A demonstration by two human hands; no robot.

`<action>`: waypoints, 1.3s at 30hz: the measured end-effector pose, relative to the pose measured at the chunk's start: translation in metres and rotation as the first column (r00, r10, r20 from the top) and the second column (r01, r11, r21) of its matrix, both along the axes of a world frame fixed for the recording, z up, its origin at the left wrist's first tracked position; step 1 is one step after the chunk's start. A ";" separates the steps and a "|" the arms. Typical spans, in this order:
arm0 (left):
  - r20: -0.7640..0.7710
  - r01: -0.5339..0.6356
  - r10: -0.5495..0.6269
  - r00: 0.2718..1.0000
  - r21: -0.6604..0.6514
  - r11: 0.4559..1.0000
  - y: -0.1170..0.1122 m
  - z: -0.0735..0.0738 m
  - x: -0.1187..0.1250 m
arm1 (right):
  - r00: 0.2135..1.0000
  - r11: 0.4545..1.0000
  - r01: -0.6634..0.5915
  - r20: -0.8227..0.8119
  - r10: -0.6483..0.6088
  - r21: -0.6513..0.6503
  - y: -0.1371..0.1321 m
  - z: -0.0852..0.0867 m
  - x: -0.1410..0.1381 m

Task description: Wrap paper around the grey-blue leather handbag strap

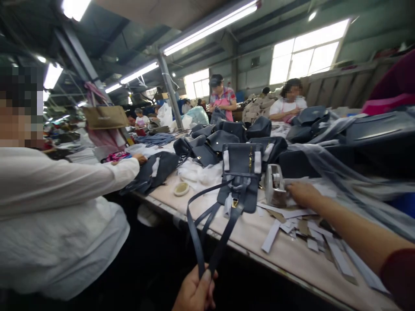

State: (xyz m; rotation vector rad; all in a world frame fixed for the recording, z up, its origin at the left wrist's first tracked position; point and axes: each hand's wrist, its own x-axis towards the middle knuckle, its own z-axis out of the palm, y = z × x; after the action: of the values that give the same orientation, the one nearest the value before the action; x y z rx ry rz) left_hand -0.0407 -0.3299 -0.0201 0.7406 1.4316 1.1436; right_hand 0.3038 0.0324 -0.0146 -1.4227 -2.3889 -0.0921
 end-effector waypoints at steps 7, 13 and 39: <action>-0.032 -0.064 0.065 0.997 0.015 0.998 -0.010 0.002 0.003 | 0.983 0.990 -0.138 0.123 0.137 -0.003 -0.102 0.011 -0.023; -0.001 -0.051 0.052 0.999 0.050 0.997 0.001 0.001 0.008 | 0.904 0.886 -0.422 -0.015 0.427 -0.193 -0.194 -0.034 -0.074; 0.007 0.353 -0.357 0.934 0.123 0.927 -0.006 0.053 0.023 | 0.657 0.107 -0.753 -0.749 0.081 -0.649 -0.272 0.056 -0.158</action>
State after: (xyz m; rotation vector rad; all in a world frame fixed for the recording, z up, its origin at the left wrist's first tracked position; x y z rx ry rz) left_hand -0.0180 -0.3359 0.0324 1.0180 1.1508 0.9568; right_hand 0.1461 -0.2398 0.0415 -0.6197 -2.1131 2.0342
